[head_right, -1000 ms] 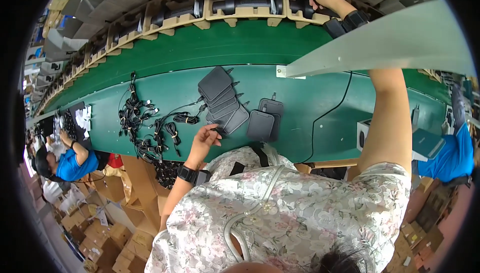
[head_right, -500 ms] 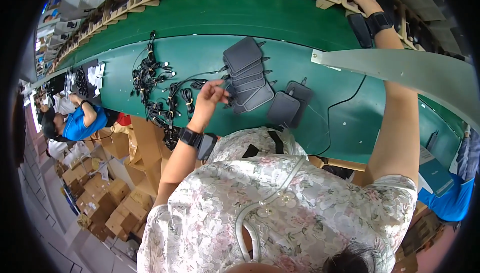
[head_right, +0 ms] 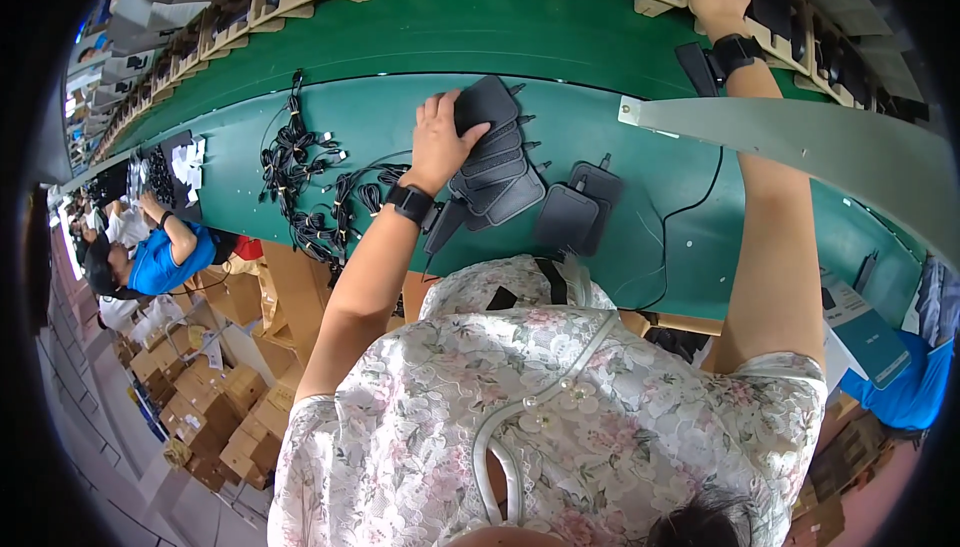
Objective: The person assembles electronic components by hand, picking up a cable and a square pad, fitting the cable into the pad, and then placing the assembled unit into a cardboard tray.
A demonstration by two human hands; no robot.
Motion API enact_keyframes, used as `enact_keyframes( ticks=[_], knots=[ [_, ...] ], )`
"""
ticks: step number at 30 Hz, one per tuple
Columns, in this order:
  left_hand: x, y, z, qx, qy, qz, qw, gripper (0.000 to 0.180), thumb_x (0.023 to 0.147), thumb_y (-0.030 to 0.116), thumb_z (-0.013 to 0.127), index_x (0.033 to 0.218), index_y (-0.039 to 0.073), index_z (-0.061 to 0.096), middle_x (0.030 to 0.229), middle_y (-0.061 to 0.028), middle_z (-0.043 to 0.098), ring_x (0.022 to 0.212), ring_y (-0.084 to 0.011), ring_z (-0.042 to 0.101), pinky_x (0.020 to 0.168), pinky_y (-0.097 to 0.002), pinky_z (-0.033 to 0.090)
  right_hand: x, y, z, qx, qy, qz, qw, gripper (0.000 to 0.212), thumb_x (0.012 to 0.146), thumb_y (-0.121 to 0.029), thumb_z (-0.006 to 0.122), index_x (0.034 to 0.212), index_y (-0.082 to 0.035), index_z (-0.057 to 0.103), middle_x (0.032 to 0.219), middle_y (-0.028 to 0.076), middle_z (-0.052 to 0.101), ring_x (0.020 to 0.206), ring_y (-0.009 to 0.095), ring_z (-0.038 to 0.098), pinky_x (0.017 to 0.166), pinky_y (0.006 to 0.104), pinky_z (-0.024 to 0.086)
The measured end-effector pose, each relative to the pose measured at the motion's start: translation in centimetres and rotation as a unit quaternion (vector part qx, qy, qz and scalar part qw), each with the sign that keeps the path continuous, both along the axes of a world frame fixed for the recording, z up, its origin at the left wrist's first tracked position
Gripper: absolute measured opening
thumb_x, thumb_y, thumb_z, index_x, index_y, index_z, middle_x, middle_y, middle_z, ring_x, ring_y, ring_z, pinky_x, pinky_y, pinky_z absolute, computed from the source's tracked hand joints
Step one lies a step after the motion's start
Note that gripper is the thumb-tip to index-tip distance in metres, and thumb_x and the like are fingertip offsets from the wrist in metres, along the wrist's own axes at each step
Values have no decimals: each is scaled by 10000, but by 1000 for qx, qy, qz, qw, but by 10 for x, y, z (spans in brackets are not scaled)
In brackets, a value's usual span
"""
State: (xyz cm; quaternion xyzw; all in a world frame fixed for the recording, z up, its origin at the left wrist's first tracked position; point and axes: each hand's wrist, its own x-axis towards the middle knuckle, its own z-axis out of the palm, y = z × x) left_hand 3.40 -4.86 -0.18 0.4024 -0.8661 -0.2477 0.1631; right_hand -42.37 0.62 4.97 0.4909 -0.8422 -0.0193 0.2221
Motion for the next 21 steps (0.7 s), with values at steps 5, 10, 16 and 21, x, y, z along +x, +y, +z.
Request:
enact_keyframes(
  ticks=[5, 10, 16, 21],
  knots=[
    [17, -9, -16, -36, -13, -40, 998, 553, 686, 233, 701, 1145, 36, 463, 1126, -129, 468, 1044, -327, 429, 850, -409, 403, 5, -10, -6, -62, -19, 6, 998, 278, 838, -246, 472, 1033, -55, 525, 892, 197, 599, 839, 377, 570, 691, 467, 478],
    [7, -7, -9, -19, -10, -78, 997, 597, 666, 260, 719, 1152, 35, 455, 1112, -133, 471, 1035, -323, 434, 843, -404, 407, 26, 15, 52, 12, -52, 23, 998, 208, 780, -130, 467, 877, 14, 582, 828, 188, 608, 743, 382, 569, 695, 412, 463],
    [4, -5, -5, -7, -63, -51, 997, 605, 636, 317, 737, 1102, 28, 481, 1040, -160, 494, 962, -343, 455, 813, -412, 414, 31, 10, 58, 10, 153, 25, 988, 244, 804, -168, 448, 919, -2, 585, 871, 216, 601, 803, 363, 573, 720, 403, 461],
    [1, -5, -9, 10, -78, -61, 995, 591, 623, 365, 741, 1029, 15, 493, 1020, -176, 503, 934, -352, 461, 782, -416, 421, -8, 12, 49, -11, -137, -72, 988, 250, 828, -179, 442, 941, -7, 584, 955, 251, 574, 896, 357, 553, 776, 391, 448]
  ],
)
